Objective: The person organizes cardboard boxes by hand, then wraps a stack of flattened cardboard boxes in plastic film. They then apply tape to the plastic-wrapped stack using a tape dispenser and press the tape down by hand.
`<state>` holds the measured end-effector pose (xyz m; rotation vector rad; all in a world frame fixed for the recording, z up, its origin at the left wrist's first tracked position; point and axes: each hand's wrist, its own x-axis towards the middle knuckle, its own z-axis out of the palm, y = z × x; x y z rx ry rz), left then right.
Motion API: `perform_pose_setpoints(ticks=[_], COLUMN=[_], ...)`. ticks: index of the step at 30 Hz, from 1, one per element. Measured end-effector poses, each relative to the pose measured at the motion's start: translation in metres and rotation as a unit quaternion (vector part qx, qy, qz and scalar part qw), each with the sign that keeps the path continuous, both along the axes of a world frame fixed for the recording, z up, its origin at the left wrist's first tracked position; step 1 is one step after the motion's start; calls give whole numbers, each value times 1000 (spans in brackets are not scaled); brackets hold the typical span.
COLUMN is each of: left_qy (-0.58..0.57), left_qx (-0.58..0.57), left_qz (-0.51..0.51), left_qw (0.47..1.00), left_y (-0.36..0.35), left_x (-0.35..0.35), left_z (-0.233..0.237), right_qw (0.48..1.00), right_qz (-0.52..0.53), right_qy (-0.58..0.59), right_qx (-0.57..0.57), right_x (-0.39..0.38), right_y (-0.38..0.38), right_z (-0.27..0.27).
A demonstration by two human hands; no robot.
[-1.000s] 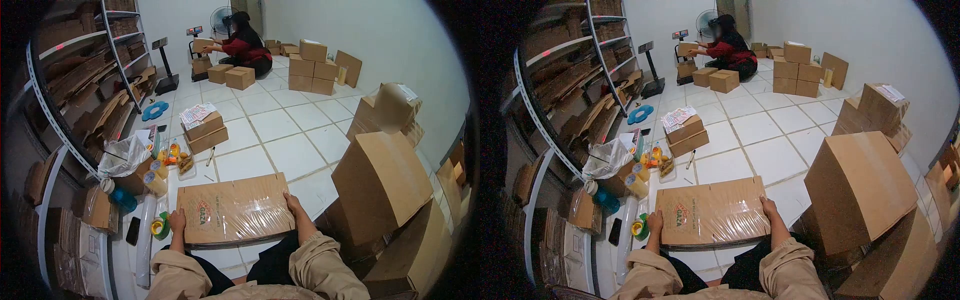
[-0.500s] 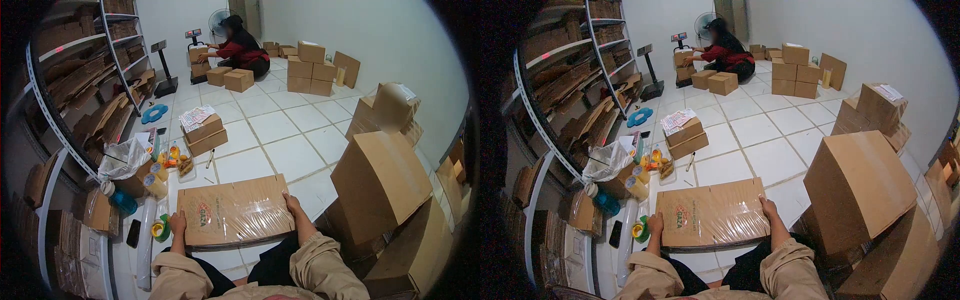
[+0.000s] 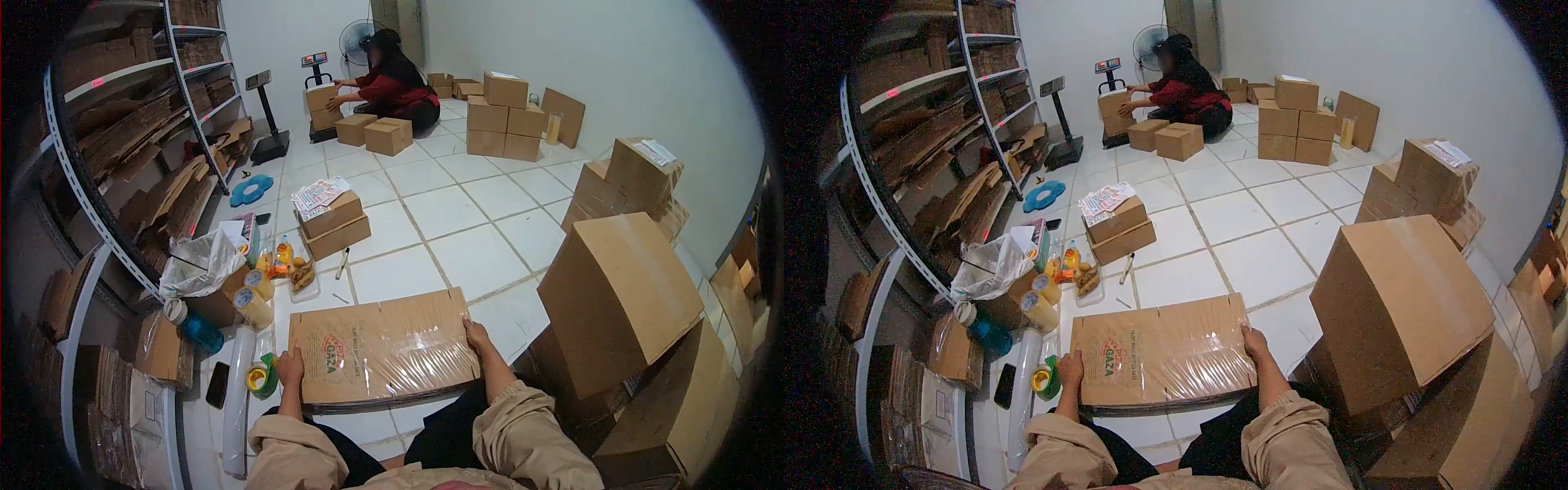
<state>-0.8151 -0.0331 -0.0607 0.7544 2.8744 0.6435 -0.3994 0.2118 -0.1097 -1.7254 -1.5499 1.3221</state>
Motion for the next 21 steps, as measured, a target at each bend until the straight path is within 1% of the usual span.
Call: perform_pose_setpoints(ticks=[1, 2, 5, 6, 8, 9, 11, 12, 14, 17, 21], left_qy=[-16, -32, -11, -11, -10, -10, -32, -32, -36, -42, -31], left_qx=[5, 10, 11, 11, 10, 11, 15, 16, 5, 14, 28], left_qz=[3, 7, 14, 13, 1, 0, -10, -11, -4, -8, -4], left_qw=[1000, 999, 1000, 1000, 1000, 1000, 999, 999, 999, 999, 999], left_y=[-1, -1, 0, 0, -1, -1, -1, -1, 0, -1, -1], left_x=[2, 4, 8, 6, 2, -1, -5, -4, -2, -4, -1], left_z=[4, 7, 9, 6, 1, -2, -5, -4, 0, -4, -3], right_qw=[1000, 1000, 1000, 1000, 995, 995, 998, 998, 997, 995, 999], right_qz=[6, 13, 8, 8, 31, 30, 37, 35, 30, 18, -3], right_qy=[1, 2, 4, 4, -69, -68, -46, -45, -60, -79, -36], right_qx=[12, 24, 23, 24, 64, 65, -4, -3, 41, 62, 22], right_x=[2, 4, 2, 2, 3, 3, 3, 3, 3, 1, -1], right_y=[16, 25, 17, 19, 23, 21, 12, 14, 16, 7, -4], right_z=[-37, -57, -39, -43, -48, -41, -22, -26, -33, -17, 6])
